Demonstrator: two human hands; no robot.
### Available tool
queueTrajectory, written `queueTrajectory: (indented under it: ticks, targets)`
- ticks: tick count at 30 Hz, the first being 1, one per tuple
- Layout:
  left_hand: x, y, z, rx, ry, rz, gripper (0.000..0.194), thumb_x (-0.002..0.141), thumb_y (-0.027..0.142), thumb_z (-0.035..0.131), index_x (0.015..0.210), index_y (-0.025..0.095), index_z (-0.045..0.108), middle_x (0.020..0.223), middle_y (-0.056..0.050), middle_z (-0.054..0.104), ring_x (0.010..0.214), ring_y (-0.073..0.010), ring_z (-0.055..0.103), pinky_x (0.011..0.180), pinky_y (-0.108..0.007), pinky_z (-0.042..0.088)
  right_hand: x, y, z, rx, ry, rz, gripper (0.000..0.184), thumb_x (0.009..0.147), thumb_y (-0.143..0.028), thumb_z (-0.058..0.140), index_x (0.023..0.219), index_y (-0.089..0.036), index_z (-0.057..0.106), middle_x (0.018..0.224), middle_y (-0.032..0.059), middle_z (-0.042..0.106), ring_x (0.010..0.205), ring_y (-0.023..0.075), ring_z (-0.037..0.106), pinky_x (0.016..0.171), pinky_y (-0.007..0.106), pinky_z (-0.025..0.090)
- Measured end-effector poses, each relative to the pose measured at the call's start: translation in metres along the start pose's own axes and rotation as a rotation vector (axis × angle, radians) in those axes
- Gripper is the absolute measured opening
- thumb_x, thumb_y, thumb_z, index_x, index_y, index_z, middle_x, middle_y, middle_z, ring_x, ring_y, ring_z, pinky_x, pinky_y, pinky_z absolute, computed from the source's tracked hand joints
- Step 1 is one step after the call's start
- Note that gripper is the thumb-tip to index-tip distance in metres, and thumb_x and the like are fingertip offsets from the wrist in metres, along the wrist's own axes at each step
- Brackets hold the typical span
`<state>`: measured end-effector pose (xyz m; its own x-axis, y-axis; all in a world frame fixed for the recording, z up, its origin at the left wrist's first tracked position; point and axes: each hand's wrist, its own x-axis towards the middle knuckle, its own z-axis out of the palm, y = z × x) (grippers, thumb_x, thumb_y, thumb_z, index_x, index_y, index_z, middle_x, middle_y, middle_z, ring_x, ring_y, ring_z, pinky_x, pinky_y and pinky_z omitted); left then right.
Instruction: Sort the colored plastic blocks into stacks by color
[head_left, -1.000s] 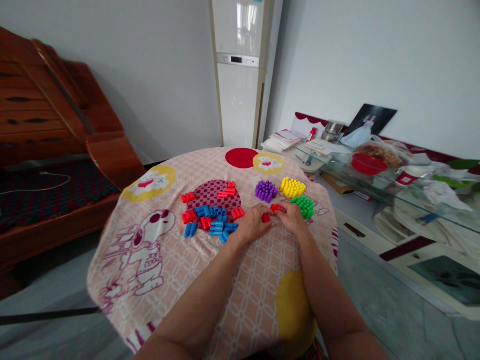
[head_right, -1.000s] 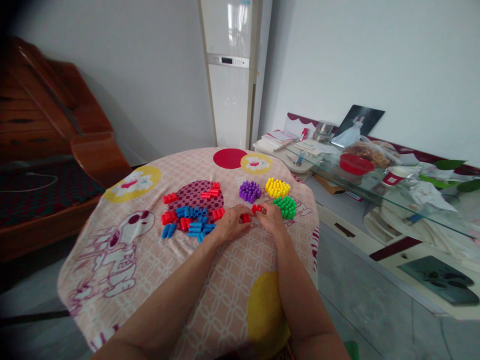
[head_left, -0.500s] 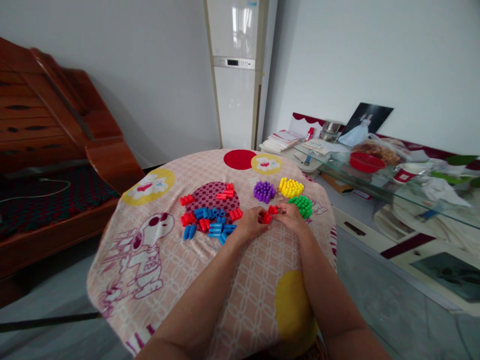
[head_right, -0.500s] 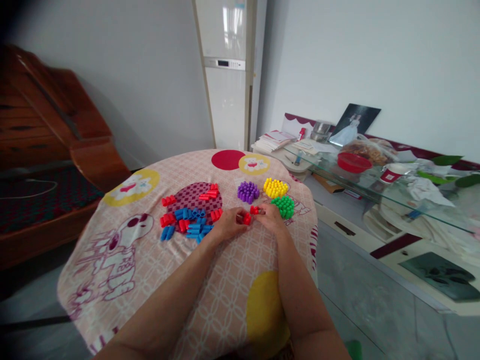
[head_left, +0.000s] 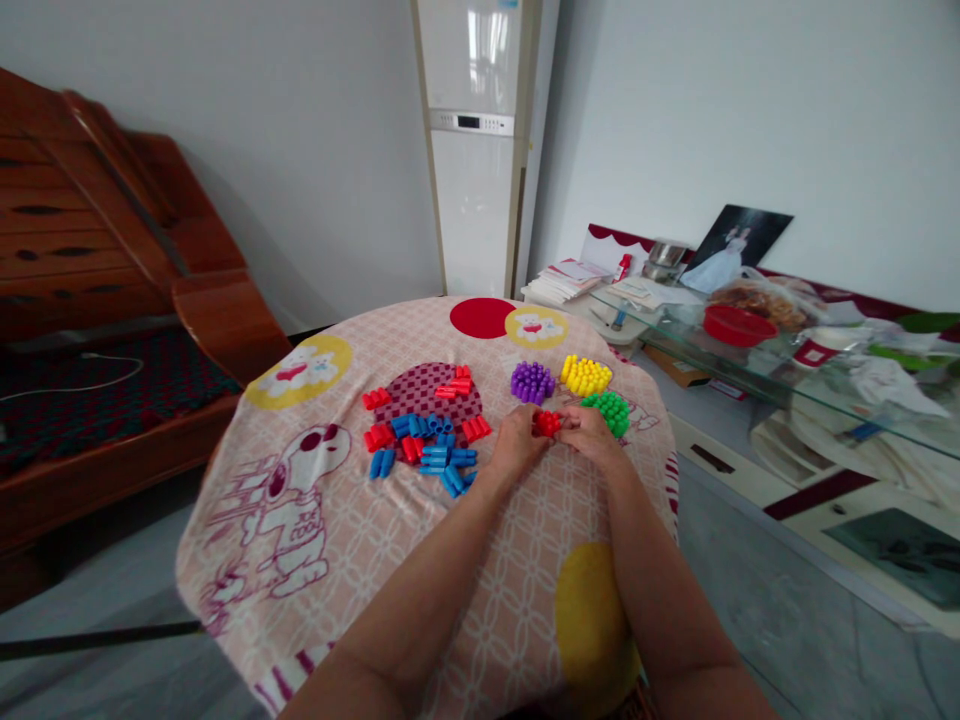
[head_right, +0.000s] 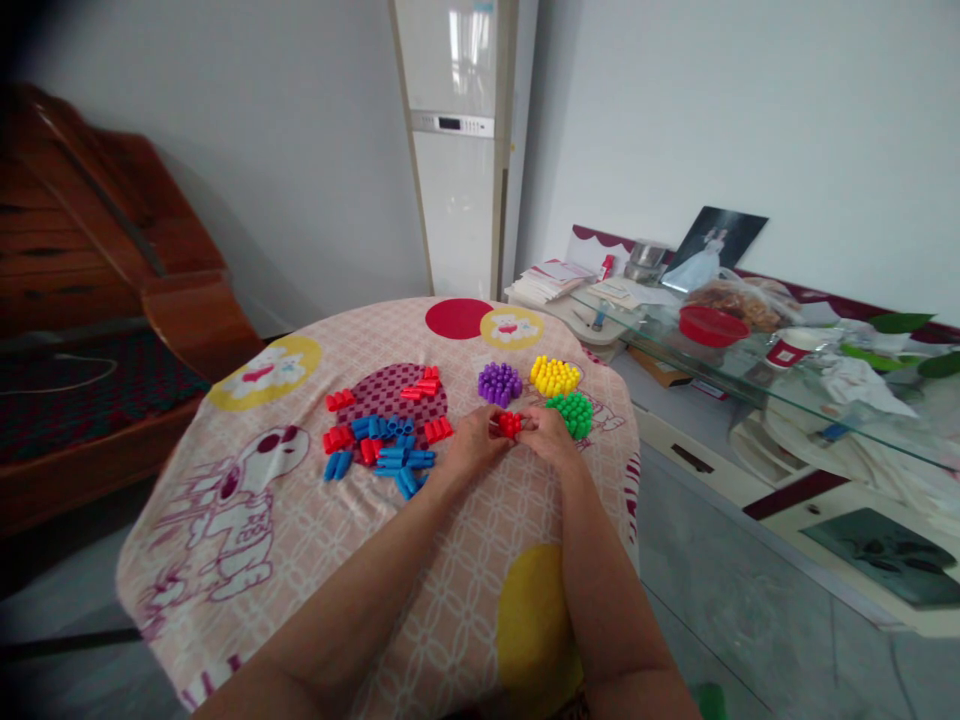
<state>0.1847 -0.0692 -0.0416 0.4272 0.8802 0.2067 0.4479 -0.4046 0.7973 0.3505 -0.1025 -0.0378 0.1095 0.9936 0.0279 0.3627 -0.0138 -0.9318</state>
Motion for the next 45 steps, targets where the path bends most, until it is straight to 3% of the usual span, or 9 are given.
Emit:
queueTrajectory:
  ticks: [4, 8, 13, 18, 21, 26, 33, 38, 45]
  targets:
    - [0.001, -0.005, 0.003, 0.018, 0.030, 0.034, 0.038, 0.072, 0.013, 0.072, 0.109, 0.013, 0.065, 0.100, -0.008, 0.072, 0.080, -0.0164, 0.067, 0.071, -0.027, 0.054, -0.001, 0.000, -0.002, -0.025, -0.004, 0.002, 0.041, 0.060, -0.021, 0.065, 0.099, -0.015, 0.071, 0.051, -0.0071, 0.055, 0.041, 0.0097, 0.046, 0.043, 0.021, 0.031]
    - [0.007, -0.013, -0.020, 0.107, 0.089, 0.068, 0.046, 0.074, 0.007, 0.065, 0.119, 0.014, 0.063, 0.108, -0.010, 0.070, 0.077, -0.0151, 0.067, 0.072, -0.027, 0.056, -0.001, 0.001, -0.004, -0.034, -0.020, 0.017, 0.053, 0.058, -0.016, 0.059, 0.110, -0.012, 0.068, 0.051, -0.0070, 0.055, 0.041, 0.0093, 0.045, 0.042, 0.020, 0.032]
    - [0.021, -0.035, -0.067, 0.370, 0.304, 0.019, 0.047, 0.080, 0.007, 0.058, 0.127, 0.010, 0.060, 0.129, -0.019, 0.063, 0.124, -0.0271, 0.058, 0.107, -0.040, 0.047, 0.000, 0.000, -0.001, -0.046, 0.027, 0.064, 0.061, 0.059, -0.015, 0.051, 0.118, -0.010, 0.066, 0.053, -0.0058, 0.059, 0.039, 0.0096, 0.046, 0.040, 0.021, 0.033]
    - [0.025, -0.048, -0.082, 0.615, 0.159, -0.169, 0.061, 0.086, 0.021, 0.061, 0.145, 0.015, 0.048, 0.158, -0.021, 0.039, 0.146, -0.0354, 0.036, 0.118, -0.054, 0.031, 0.001, -0.001, 0.001, -0.056, 0.052, 0.069, 0.062, 0.060, -0.014, 0.051, 0.119, -0.011, 0.067, 0.052, -0.0056, 0.058, 0.038, 0.0095, 0.045, 0.040, 0.020, 0.032]
    - [0.023, -0.046, -0.081, 0.677, 0.099, -0.202, 0.054, 0.089, 0.026, 0.058, 0.143, 0.018, 0.052, 0.152, -0.018, 0.047, 0.139, -0.0368, 0.044, 0.113, -0.056, 0.036, 0.001, -0.002, 0.001, -0.049, 0.050, 0.080, 0.061, 0.061, -0.014, 0.051, 0.120, -0.011, 0.067, 0.053, -0.0049, 0.059, 0.039, 0.0098, 0.045, 0.040, 0.020, 0.032]
    - [0.020, -0.041, -0.083, 0.690, 0.107, -0.197, 0.044, 0.086, 0.019, 0.058, 0.130, 0.018, 0.063, 0.135, -0.017, 0.059, 0.122, -0.0330, 0.058, 0.099, -0.043, 0.048, 0.001, -0.002, 0.001, -0.042, 0.068, 0.083, 0.059, 0.062, -0.014, 0.051, 0.119, -0.010, 0.067, 0.052, -0.0051, 0.059, 0.038, 0.0096, 0.045, 0.039, 0.020, 0.031]
    - [0.016, -0.028, -0.088, 0.632, 0.123, -0.125, 0.036, 0.083, 0.020, 0.062, 0.119, 0.018, 0.068, 0.125, -0.014, 0.068, 0.119, -0.0322, 0.062, 0.102, -0.044, 0.046, 0.001, -0.002, 0.002, -0.034, 0.075, 0.102, 0.059, 0.063, -0.014, 0.051, 0.119, -0.009, 0.067, 0.052, -0.0052, 0.059, 0.037, 0.0094, 0.045, 0.039, 0.020, 0.031]
    - [0.015, -0.021, -0.083, 0.431, 0.112, -0.029, 0.031, 0.083, 0.022, 0.064, 0.113, 0.016, 0.067, 0.108, -0.012, 0.073, 0.101, -0.0243, 0.068, 0.091, -0.034, 0.051, 0.001, -0.003, 0.003, -0.043, 0.086, 0.113, 0.058, 0.064, -0.014, 0.051, 0.120, -0.010, 0.067, 0.052, -0.0057, 0.058, 0.038, 0.0090, 0.044, 0.038, 0.019, 0.030]
    - [0.021, -0.026, -0.086, 0.112, 0.137, -0.016, 0.030, 0.078, 0.017, 0.065, 0.108, 0.016, 0.066, 0.096, -0.007, 0.073, 0.088, -0.0190, 0.069, 0.083, -0.031, 0.053, -0.001, -0.006, 0.004, -0.036, 0.086, 0.126, 0.055, 0.065, -0.014, 0.052, 0.117, -0.011, 0.069, 0.052, -0.0049, 0.058, 0.039, 0.0090, 0.044, 0.039, 0.019, 0.032]
